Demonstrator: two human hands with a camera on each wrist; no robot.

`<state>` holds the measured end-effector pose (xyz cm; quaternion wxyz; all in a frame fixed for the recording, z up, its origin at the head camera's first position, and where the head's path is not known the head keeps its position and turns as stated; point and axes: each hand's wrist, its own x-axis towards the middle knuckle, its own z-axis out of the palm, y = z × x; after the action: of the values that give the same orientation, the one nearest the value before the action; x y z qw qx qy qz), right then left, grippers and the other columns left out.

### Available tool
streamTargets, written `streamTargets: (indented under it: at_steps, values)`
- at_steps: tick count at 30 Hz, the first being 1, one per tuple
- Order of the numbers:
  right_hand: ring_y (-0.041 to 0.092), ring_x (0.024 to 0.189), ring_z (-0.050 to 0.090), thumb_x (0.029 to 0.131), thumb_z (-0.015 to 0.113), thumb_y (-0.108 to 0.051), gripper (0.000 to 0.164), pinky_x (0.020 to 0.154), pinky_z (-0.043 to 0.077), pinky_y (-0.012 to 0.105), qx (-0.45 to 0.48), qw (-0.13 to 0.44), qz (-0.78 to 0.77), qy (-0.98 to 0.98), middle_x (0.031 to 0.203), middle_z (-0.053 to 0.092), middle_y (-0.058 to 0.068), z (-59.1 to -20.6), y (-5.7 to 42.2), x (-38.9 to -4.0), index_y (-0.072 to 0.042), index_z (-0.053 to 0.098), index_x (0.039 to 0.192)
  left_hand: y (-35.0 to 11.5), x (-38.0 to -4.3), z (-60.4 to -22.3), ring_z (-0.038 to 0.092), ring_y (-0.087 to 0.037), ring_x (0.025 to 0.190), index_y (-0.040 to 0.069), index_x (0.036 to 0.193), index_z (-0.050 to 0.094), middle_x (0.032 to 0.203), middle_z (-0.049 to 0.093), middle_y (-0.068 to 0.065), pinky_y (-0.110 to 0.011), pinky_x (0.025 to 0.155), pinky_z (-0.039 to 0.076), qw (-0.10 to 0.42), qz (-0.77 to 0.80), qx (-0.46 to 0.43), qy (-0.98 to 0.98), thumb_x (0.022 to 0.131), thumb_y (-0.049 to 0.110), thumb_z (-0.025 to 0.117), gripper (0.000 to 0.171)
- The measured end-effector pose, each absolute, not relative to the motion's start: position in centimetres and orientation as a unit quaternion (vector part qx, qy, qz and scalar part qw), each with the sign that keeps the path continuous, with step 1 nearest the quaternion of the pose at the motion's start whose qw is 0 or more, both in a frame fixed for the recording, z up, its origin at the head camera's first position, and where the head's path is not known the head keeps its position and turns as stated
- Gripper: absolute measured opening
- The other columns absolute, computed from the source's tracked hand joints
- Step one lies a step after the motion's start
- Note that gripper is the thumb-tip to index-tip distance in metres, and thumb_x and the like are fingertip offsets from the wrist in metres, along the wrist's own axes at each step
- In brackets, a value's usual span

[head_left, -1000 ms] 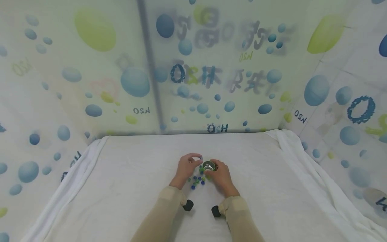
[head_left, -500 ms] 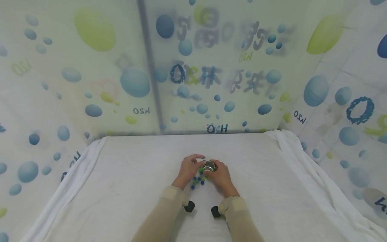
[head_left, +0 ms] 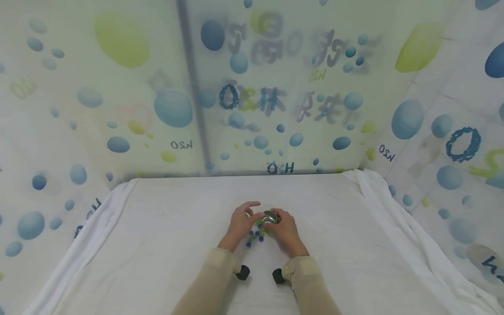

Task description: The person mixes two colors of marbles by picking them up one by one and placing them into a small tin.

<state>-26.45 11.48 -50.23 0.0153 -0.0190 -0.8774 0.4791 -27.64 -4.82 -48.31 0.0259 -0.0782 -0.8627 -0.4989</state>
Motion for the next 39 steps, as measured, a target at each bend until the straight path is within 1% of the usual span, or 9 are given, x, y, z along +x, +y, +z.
streamTargets:
  at_steps: [3,8,14,21,27,30,35,39]
  values:
    - [0.029,0.107,0.051,0.079,0.080,-0.022,0.058,0.092,0.042,0.049,-0.021,0.012,0.483,-0.875,0.116,0.058,0.012,-50.3,11.4,-26.5,-0.006,0.058,0.130,-5.1,-27.4,-48.2,0.051,-0.017,0.068,0.017,0.126,0.062,0.087,0.058,-0.003,-0.030,0.057,0.045,0.027,-0.505,-0.079,-0.859,0.088,0.031,0.073,0.042]
    - [0.030,0.109,0.053,0.079,0.080,-0.021,0.058,0.093,0.042,0.050,-0.021,0.014,0.485,-0.874,0.117,0.058,0.012,-50.5,11.5,-26.7,-0.006,0.057,0.130,-5.5,-27.0,-48.1,0.052,-0.017,0.068,0.019,0.129,0.061,0.088,0.058,-0.003,-0.030,0.055,0.046,0.028,-0.508,-0.070,-0.858,0.087,0.033,0.073,0.046]
    - [0.029,0.108,0.053,0.079,0.080,-0.021,0.059,0.093,0.043,0.049,-0.025,0.011,0.488,-0.873,0.118,0.057,0.012,-50.5,11.4,-26.7,-0.007,0.057,0.131,-5.9,-26.3,-47.7,0.052,-0.016,0.068,0.017,0.129,0.060,0.089,0.059,-0.003,-0.031,0.057,0.047,0.036,-0.502,-0.069,-0.861,0.087,0.033,0.074,0.047]
    - [0.029,0.108,0.053,0.077,0.080,-0.020,0.060,0.093,0.042,0.049,-0.035,0.005,0.487,-0.873,0.118,0.057,0.012,-50.5,11.4,-26.6,-0.008,0.057,0.131,-6.6,-25.6,-46.6,0.052,-0.016,0.069,0.014,0.126,0.062,0.090,0.059,-0.003,-0.032,0.061,0.045,0.045,-0.480,-0.089,-0.872,0.086,0.032,0.074,0.045]
    - [0.028,0.107,0.054,0.078,0.080,-0.020,0.059,0.093,0.043,0.048,-0.024,0.009,0.485,-0.874,0.117,0.057,0.012,-50.4,11.6,-26.9,-0.007,0.057,0.131,-7.6,-25.8,-46.5,0.053,-0.015,0.069,0.013,0.124,0.063,0.090,0.061,-0.003,-0.031,0.061,0.046,0.019,-0.471,-0.094,-0.877,0.086,0.030,0.075,0.043]
    - [0.027,0.106,0.053,0.078,0.080,-0.021,0.059,0.093,0.043,0.047,-0.023,0.008,0.481,-0.876,0.117,0.057,0.012,-50.5,11.7,-27.1,-0.008,0.057,0.131,-8.2,-26.1,-46.9,0.056,-0.017,0.075,0.012,0.123,0.064,0.093,0.062,-0.005,-0.032,0.063,0.047,0.007,-0.460,-0.096,-0.882,0.086,0.028,0.074,0.042]
    - [0.027,0.106,0.053,0.078,0.081,-0.022,0.060,0.092,0.043,0.046,-0.028,0.003,0.477,-0.879,0.117,0.057,0.011,-50.6,11.6,-27.1,-0.009,0.056,0.132,-8.9,-26.2,-47.7,0.058,-0.021,0.088,0.012,0.123,0.064,0.105,0.063,-0.008,-0.034,0.068,0.049,-0.026,-0.446,-0.093,-0.890,0.087,0.023,0.073,0.038]
    - [0.027,0.105,0.053,0.078,0.081,-0.021,0.060,0.091,0.043,0.045,-0.027,0.001,0.484,-0.875,0.117,0.057,0.011,-50.7,11.6,-27.0,-0.009,0.057,0.131,-9.4,-26.2,-48.2,0.058,-0.023,0.091,0.012,0.120,0.066,0.108,0.063,-0.009,-0.035,0.070,0.050,-0.046,-0.443,-0.086,-0.891,0.086,0.020,0.074,0.036]
